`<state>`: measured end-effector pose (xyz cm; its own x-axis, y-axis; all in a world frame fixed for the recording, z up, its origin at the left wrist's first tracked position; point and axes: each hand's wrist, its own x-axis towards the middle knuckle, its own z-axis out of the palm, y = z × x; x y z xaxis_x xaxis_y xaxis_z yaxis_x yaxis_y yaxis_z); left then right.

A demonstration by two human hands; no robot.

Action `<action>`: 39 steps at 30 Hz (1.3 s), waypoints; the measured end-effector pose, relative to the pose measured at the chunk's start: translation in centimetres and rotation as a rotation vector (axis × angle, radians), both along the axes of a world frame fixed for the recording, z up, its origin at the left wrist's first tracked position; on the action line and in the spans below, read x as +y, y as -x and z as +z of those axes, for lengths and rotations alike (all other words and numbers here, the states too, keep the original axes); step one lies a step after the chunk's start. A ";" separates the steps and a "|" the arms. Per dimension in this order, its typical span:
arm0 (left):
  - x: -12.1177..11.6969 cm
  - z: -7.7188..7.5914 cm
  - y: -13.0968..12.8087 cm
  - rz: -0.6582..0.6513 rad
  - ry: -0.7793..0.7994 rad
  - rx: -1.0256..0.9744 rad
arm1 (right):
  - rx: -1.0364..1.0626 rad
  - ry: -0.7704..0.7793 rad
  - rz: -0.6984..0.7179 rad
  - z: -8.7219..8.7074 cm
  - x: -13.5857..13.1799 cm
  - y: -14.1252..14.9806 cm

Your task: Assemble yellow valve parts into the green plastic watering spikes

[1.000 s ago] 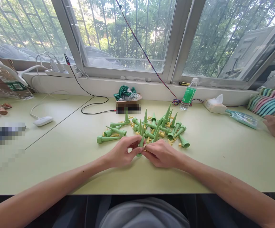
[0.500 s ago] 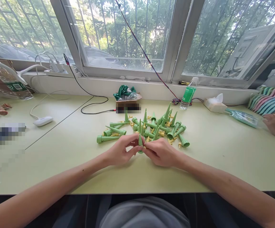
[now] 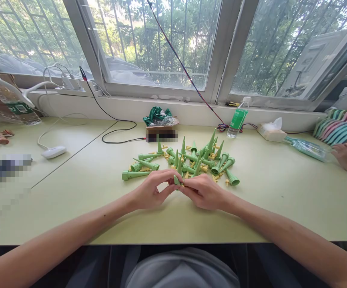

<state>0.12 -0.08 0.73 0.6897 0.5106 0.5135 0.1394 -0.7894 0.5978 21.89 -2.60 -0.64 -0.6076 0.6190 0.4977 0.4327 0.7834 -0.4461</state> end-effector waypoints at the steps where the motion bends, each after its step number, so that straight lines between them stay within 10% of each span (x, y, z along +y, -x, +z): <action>1: 0.0 0.0 0.0 0.002 -0.015 0.004 | 0.009 0.010 0.003 0.0 0.0 0.0; 15: 0.0 0.0 -0.1 0.027 -0.116 0.004 | -0.026 0.026 -0.048 -0.1 0.4 -0.1; 30: 0.1 0.6 -0.6 0.502 -0.032 -0.175 | -0.271 -0.143 -0.411 0.3 0.1 -0.1; 39: -0.1 1.0 -0.7 0.563 0.022 -0.181 | -0.516 -0.033 -0.234 0.4 -0.4 0.7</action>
<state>0.82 -0.17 1.73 0.2112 0.7846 0.5829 0.4275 -0.6105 0.6668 21.18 -2.99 -0.24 -0.6258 0.7555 0.1939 0.7518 0.6505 -0.1078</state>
